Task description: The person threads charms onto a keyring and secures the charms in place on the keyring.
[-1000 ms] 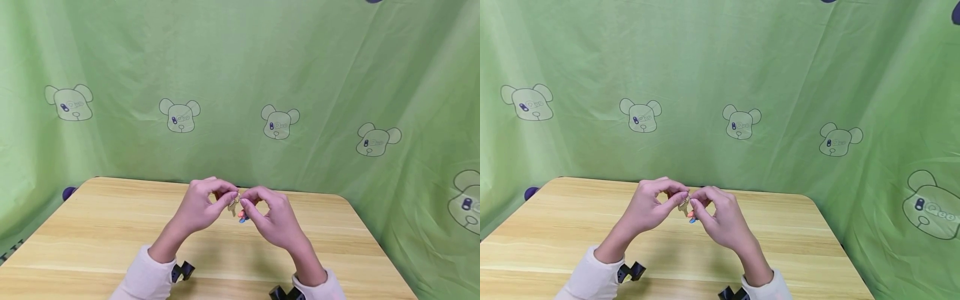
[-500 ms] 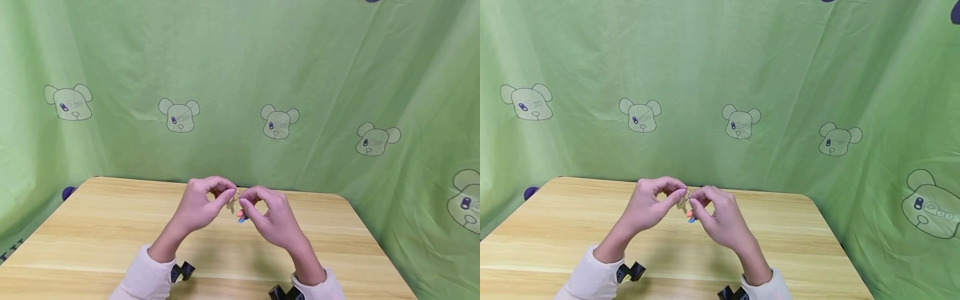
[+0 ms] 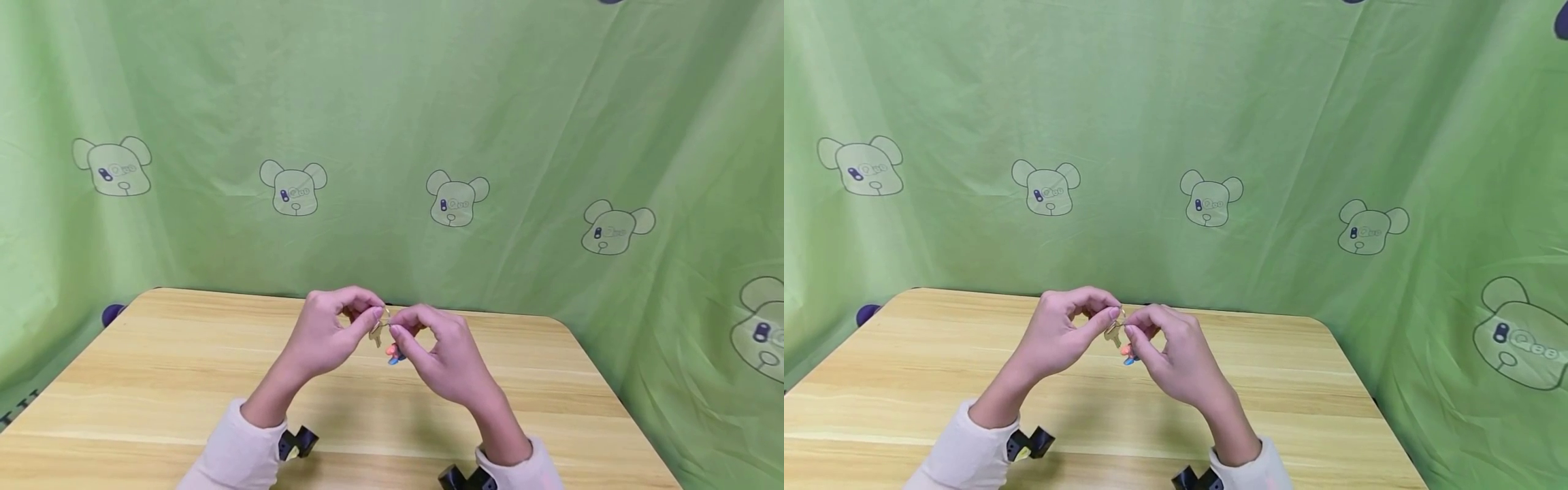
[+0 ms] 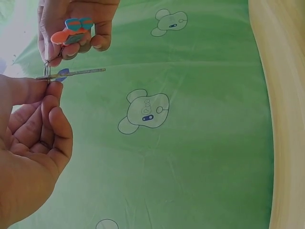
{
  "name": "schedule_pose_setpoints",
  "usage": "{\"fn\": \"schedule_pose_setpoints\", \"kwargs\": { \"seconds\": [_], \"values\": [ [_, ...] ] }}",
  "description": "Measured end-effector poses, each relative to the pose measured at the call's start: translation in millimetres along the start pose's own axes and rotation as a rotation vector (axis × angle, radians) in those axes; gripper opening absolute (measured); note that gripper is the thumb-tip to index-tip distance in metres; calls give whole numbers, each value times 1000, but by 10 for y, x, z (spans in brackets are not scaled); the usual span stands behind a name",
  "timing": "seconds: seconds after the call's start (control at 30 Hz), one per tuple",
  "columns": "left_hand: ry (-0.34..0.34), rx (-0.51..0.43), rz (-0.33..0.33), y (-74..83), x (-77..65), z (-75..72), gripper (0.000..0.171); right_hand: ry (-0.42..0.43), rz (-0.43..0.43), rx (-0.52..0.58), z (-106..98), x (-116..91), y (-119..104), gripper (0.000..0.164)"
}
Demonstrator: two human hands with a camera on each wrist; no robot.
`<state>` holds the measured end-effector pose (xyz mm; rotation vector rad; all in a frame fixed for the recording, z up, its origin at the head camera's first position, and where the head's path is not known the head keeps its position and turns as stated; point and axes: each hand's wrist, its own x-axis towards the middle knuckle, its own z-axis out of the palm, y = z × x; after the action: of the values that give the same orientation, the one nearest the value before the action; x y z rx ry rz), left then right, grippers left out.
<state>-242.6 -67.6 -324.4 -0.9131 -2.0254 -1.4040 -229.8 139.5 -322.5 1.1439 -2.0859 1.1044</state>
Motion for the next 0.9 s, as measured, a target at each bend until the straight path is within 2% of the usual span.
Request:
{"fn": "schedule_pose_setpoints", "kwargs": {
  "seconds": [0.2, 0.33, 0.5, 0.63, 0.73, 0.9],
  "values": [
    [-44, 25, -17, -5, 1, -45, 7, -36, 24, 19, 3, -2, 13, 10],
    [-117, 67, -32, -39, 0, -94, 6, -134, 100, 42, -11, -4, 27, 8],
    [-282, 117, -114, -147, -4, -155, 7, -337, 252, 62, -21, 2, 78, 5],
    [-437, 145, -200, -261, -16, -170, 8, -490, 331, 80, 20, -22, 177, 6],
    [-532, 154, -251, -362, -33, -159, 8, -563, 372, 113, 78, -56, 273, 4],
    [-633, 151, -310, -564, -90, -122, 7, -652, 454, 163, 223, -124, 446, 5]
  ]
}}
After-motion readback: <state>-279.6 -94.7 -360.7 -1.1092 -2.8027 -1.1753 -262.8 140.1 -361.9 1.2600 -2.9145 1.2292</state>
